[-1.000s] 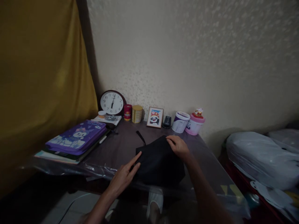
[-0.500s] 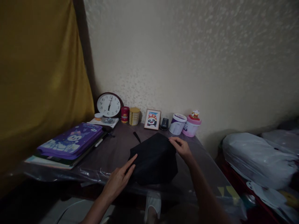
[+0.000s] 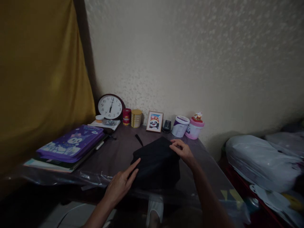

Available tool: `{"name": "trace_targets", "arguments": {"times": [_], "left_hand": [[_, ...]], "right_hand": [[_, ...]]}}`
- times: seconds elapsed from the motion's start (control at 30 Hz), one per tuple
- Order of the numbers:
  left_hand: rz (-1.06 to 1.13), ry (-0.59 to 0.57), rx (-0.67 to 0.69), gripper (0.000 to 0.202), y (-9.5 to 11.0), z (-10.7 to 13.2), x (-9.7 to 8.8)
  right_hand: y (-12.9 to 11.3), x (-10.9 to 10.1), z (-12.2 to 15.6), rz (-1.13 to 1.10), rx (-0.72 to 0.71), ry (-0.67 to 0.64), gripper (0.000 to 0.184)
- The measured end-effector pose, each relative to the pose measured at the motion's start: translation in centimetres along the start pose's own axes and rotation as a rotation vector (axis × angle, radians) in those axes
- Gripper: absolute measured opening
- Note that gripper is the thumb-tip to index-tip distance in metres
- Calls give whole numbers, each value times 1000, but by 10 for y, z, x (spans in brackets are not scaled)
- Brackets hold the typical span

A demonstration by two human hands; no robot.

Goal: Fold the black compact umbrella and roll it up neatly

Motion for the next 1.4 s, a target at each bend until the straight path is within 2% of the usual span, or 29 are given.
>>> {"name": "trace_targets", "arguments": {"times": [0.1,0.37,0.47,0.57,0.63,0.7,0.73,0.8,0.87,0.93,1.0,1.07,1.23,1.4], "left_hand": [[-27,-7,0,43,-1,0,2],[-12,-7,-8,41,1,-1,1],[-35,-18,-5,43,2,1,0],[-63,-21,-2,44,4,2,1],[-72,-27,-1,43,4,2,1],[-81,-36,-5,43,5,2,2],[-88,-39,-7,43,5,1,2],[-102,-43,-6,44,6,1,1],[-111,-46,-3,44,8,2,0],[-126,-47,0,44,9,3,-2],[-154,-59,5,44,11,4,-3],[-182,-75,19,44,13,4,-2],[-246,-84,45,44,18,4,1],[-286,-86,99,44,20,6,4]], "right_hand": [[4,3,-3,0,-2,-10,18],[10,13,-6,-11,29,116,22],[12,17,-4,83,42,133,30],[11,17,-5,200,35,166,19],[5,17,-4,239,-40,223,15],[-5,21,-2,261,-213,228,13],[-10,25,0,269,-317,180,11],[-17,35,4,289,-486,-23,11],[-18,45,7,345,-555,-219,13],[-12,52,6,446,-524,-257,14],[-7,54,3,520,-449,-180,16],[-4,56,1,497,-401,-160,18],[-13,72,3,383,-380,-323,15],[-14,94,-1,389,-242,-498,6]]}}
Point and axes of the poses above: each hand's wrist, its own z-axis away from the middle knuckle, its own x-axis out of the palm, y = z × x, the point moved 1 cm from there along -z, towards the middle knuckle, and after that the axes turned 9 degrees about -z, right-handed, at the moved point
